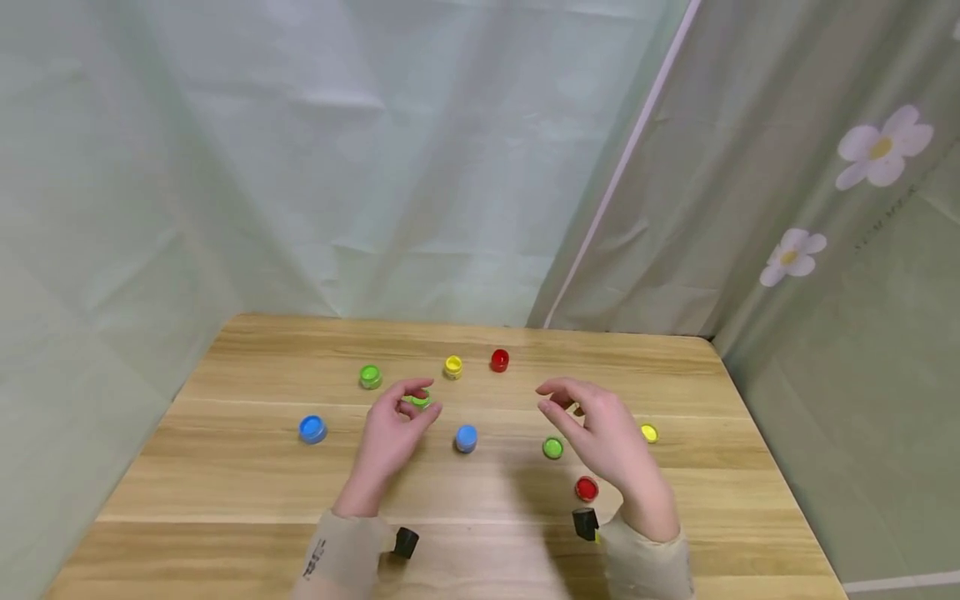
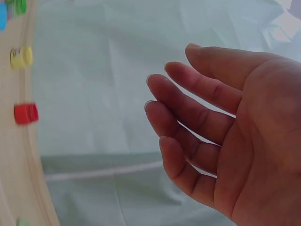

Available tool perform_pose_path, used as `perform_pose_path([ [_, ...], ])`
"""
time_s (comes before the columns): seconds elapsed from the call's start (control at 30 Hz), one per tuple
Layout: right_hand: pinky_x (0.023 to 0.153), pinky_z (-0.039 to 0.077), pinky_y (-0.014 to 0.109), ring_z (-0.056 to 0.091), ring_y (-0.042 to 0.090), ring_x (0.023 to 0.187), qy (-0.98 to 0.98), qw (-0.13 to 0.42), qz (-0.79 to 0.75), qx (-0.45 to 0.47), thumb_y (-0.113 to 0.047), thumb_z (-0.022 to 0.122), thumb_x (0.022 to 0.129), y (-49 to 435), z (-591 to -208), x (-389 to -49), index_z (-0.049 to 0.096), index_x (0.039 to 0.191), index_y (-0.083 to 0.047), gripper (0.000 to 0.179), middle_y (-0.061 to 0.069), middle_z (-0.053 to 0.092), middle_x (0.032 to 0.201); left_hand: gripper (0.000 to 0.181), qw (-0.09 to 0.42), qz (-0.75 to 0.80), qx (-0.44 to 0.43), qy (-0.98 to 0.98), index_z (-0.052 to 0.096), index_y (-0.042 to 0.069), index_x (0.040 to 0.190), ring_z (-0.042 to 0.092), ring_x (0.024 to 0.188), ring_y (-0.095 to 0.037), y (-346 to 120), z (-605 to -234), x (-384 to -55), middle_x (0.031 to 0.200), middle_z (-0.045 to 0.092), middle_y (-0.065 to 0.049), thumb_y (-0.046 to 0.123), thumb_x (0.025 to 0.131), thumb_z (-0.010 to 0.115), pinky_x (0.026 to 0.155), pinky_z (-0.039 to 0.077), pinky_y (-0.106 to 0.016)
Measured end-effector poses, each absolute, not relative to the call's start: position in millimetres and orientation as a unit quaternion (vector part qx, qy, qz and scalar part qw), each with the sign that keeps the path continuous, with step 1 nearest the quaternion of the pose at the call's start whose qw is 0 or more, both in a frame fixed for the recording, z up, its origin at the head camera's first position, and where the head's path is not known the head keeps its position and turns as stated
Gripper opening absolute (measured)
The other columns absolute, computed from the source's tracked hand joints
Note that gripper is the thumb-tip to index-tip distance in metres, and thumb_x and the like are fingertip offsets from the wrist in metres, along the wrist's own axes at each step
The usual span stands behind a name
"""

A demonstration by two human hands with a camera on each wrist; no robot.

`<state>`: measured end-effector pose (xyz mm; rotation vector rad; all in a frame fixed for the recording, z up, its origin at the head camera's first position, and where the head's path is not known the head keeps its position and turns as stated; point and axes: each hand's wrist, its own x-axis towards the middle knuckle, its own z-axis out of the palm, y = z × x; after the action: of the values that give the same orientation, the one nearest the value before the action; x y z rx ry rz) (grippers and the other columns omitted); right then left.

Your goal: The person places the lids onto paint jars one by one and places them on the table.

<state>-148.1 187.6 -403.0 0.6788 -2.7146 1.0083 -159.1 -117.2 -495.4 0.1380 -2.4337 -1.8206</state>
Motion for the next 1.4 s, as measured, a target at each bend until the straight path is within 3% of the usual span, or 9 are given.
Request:
perform_pose_path([
  [0.27,0.082,0.058,0.045,0.065,0.006,0.085,-0.925,0.066,0.326,0.184,-0.025,0.069,0.107,232,-414,-147,0.076,0.123,-0.017,0.019,-0.012,0.073,0.097,0.057,0.036,-0.549,0.097,-0.830,0.062,0.009,0.146,0.052,0.085,-0.022,-143,-510,-170,0.139,0.060,-0.018,0.014,0.094,0.084,0.063,0.043,-0.025],
  [0.63,0.074,0.056,0.031,0.063,0.005,0.078,-0.944,0.043,0.291,0.150,-0.022,0.072,0.105,271,-430,-134,0.076,0.119,-0.016,0.016,-0.014,0.071,0.091,0.059,-0.019,-0.523,0.092,-0.847,0.061,0.005,0.148,0.053,0.076,-0.021,-144,-527,-184,0.144,0.060,-0.018,0.013,0.094,0.082,0.060,0.046,-0.029],
  [0.77,0.075,0.057,0.030,0.064,0.003,0.081,-0.945,0.028,0.294,0.143,-0.023,0.072,0.105,277,-436,-128,0.076,0.117,-0.018,0.013,-0.016,0.070,0.090,0.057,-0.015,-0.498,0.084,-0.863,0.061,0.002,0.147,0.061,0.103,-0.031,-141,-528,-186,0.147,0.059,-0.022,0.013,0.095,0.081,0.088,0.055,-0.044],
  [0.87,0.076,0.057,0.031,0.064,0.004,0.082,-0.944,0.027,0.298,0.140,-0.025,0.071,0.106,280,-437,-126,0.076,0.117,-0.018,0.014,-0.017,0.070,0.090,0.055,-0.013,-0.483,0.076,-0.872,0.061,0.000,0.146,0.055,0.132,-0.039,-138,-526,-188,0.148,0.058,-0.024,0.014,0.096,0.080,0.112,0.044,-0.057],
  [0.97,0.076,0.057,0.031,0.064,0.004,0.082,-0.944,0.027,0.297,0.139,-0.027,0.070,0.107,281,-437,-126,0.076,0.119,-0.019,0.016,-0.016,0.071,0.091,0.052,-0.019,-0.478,0.079,-0.874,0.062,-0.001,0.144,0.048,0.142,-0.043,-136,-524,-189,0.148,0.057,-0.024,0.015,0.097,0.079,0.118,0.037,-0.061],
  [1.2,0.077,0.057,0.031,0.065,0.003,0.083,-0.944,0.024,0.297,0.139,-0.023,0.071,0.106,281,-438,-125,0.075,0.119,-0.019,0.014,-0.017,0.071,0.092,0.048,-0.020,-0.465,0.086,-0.881,0.062,-0.002,0.142,0.049,0.141,-0.043,-135,-525,-190,0.150,0.056,-0.025,0.017,0.101,0.076,0.117,0.038,-0.061],
  [1.33,0.077,0.057,0.031,0.065,0.004,0.084,-0.944,0.023,0.299,0.140,-0.025,0.071,0.106,281,-438,-126,0.075,0.120,-0.020,0.015,-0.014,0.072,0.093,0.047,0.003,-0.475,0.093,-0.875,0.062,0.000,0.143,0.062,0.113,-0.033,-135,-525,-187,0.139,0.064,-0.022,0.022,0.103,0.074,0.096,0.054,-0.048],
  [1.4,0.077,0.058,0.031,0.066,0.004,0.085,-0.944,0.018,0.298,0.140,-0.026,0.070,0.107,281,-438,-126,0.075,0.120,-0.020,0.016,-0.012,0.073,0.095,0.046,0.032,-0.493,0.093,-0.865,0.064,0.003,0.142,0.063,0.098,-0.026,-136,-523,-184,0.126,0.070,-0.018,0.023,0.102,0.076,0.081,0.055,-0.036],
])
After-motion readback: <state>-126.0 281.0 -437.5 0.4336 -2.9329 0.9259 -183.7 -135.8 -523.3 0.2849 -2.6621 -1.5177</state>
